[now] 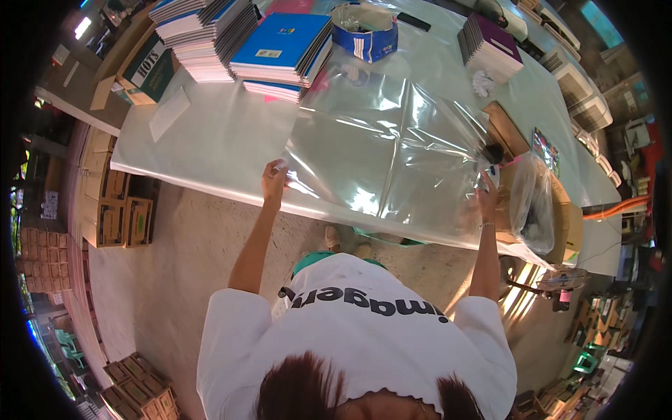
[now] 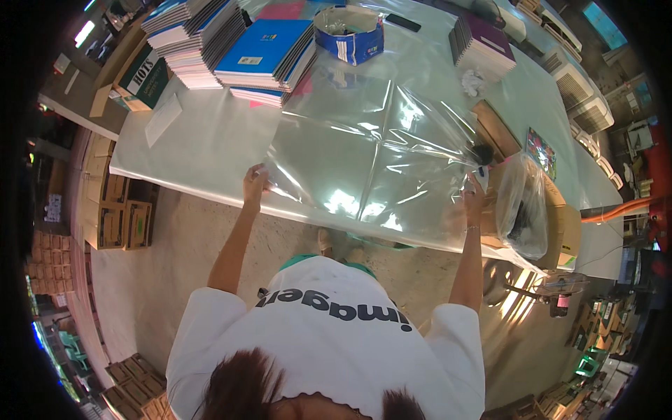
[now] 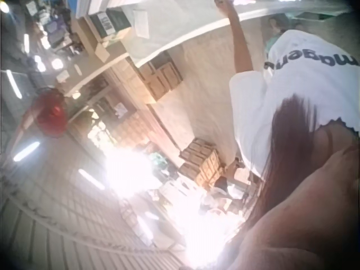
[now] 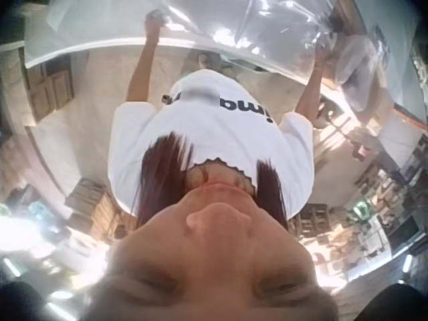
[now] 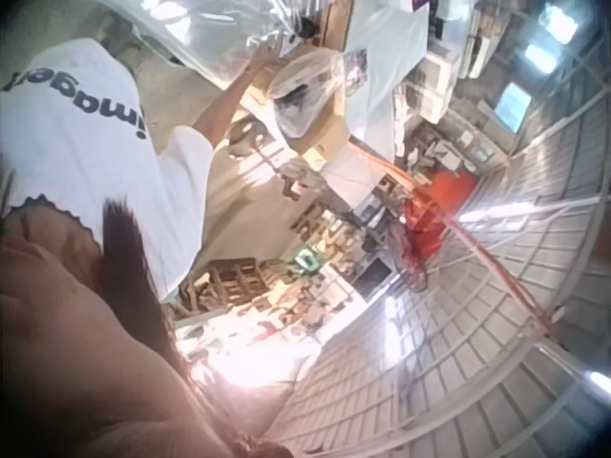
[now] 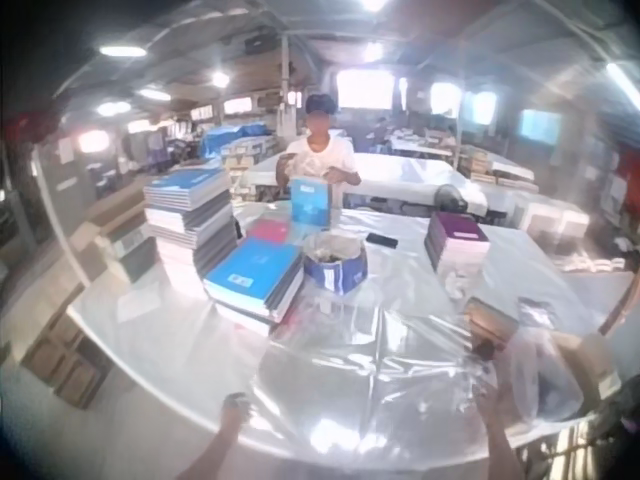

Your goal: The person places a stack of notebooks onto a plastic sheet, folds the sheet over the notebooks, and secures it with adhesive tape.

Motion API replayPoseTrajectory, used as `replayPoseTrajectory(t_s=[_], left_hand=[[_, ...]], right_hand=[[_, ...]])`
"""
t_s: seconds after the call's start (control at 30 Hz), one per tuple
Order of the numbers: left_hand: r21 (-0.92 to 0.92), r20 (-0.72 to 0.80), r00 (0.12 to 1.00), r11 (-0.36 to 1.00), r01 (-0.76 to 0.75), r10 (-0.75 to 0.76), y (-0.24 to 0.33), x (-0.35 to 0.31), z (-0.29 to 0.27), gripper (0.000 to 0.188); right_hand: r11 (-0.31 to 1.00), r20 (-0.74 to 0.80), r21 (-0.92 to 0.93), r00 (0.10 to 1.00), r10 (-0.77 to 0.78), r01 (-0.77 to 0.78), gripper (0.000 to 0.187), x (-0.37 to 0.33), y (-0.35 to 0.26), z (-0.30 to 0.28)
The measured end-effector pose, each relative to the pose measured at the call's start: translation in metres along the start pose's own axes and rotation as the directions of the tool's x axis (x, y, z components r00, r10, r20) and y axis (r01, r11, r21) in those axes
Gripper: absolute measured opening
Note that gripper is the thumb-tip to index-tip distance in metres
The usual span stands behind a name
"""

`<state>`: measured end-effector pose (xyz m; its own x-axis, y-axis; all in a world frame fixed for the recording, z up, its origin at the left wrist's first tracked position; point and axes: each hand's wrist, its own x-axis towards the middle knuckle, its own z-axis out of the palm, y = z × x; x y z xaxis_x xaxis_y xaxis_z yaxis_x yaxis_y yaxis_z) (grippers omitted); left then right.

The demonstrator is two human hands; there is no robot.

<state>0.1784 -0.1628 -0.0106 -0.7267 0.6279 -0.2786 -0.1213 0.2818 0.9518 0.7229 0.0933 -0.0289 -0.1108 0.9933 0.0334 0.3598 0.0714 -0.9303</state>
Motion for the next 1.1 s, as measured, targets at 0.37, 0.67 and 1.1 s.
replayPoseTrajectory(t_s=[0.37,0.67,1.1], left_hand=[[0.401,-0.121,0.983,0.913,-0.077,0.136,-0.012,-0.040,-0.021,0.030],[0.396,-0.084,0.967,0.898,-0.190,0.242,-0.009,-0.044,-0.008,0.032],[0.417,-0.164,0.959,0.897,-0.143,0.229,-0.017,-0.053,-0.019,0.035]], right_hand=[[0.984,0.100,-0.059,0.981,-0.164,0.170,0.042,0.032,0.016,-0.014],[0.985,-0.012,-0.029,0.985,0.171,-0.171,0.026,0.075,-0.008,-0.016],[0.963,0.299,0.223,0.951,0.081,-0.152,0.066,0.094,-0.051,0.018]])
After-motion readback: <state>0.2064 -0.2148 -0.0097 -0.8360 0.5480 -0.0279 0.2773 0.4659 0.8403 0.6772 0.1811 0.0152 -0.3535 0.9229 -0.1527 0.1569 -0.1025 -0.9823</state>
